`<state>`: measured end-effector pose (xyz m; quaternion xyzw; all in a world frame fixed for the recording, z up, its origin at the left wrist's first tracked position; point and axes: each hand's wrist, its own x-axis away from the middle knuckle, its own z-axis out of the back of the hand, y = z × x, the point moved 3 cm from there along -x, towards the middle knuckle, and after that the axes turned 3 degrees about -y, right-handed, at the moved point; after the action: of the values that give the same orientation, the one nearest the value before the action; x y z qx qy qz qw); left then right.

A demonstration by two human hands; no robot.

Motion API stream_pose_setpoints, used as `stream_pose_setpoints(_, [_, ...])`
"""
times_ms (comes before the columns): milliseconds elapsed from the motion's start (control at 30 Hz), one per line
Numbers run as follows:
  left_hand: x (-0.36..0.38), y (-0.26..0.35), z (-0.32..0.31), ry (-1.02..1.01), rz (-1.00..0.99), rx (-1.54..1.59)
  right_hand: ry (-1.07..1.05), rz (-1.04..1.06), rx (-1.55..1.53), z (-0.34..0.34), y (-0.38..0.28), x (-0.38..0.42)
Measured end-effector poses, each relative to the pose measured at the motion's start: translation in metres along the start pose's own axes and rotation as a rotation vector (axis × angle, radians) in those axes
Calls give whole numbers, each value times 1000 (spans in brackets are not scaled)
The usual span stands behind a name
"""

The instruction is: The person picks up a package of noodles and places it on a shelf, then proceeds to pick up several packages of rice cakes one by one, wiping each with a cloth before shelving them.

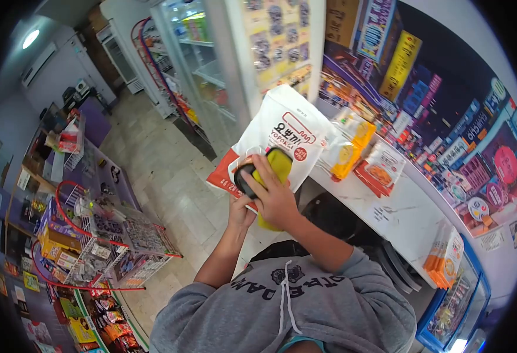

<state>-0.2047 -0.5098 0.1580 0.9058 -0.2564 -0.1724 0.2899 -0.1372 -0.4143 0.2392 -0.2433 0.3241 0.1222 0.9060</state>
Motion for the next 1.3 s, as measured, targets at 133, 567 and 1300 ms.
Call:
stream_pose_setpoints(133, [20, 58, 27, 67, -84, -18, -13, -73, 81, -41, 5, -3])
stream_pose_setpoints(567, [49, 167, 148, 193, -265, 89, -155, 288, -235, -158, -105, -51])
stream_pose_setpoints(1300, [-78, 255, 291, 474, -156, -13, -7, -828, -2117, -385, 64, -258])
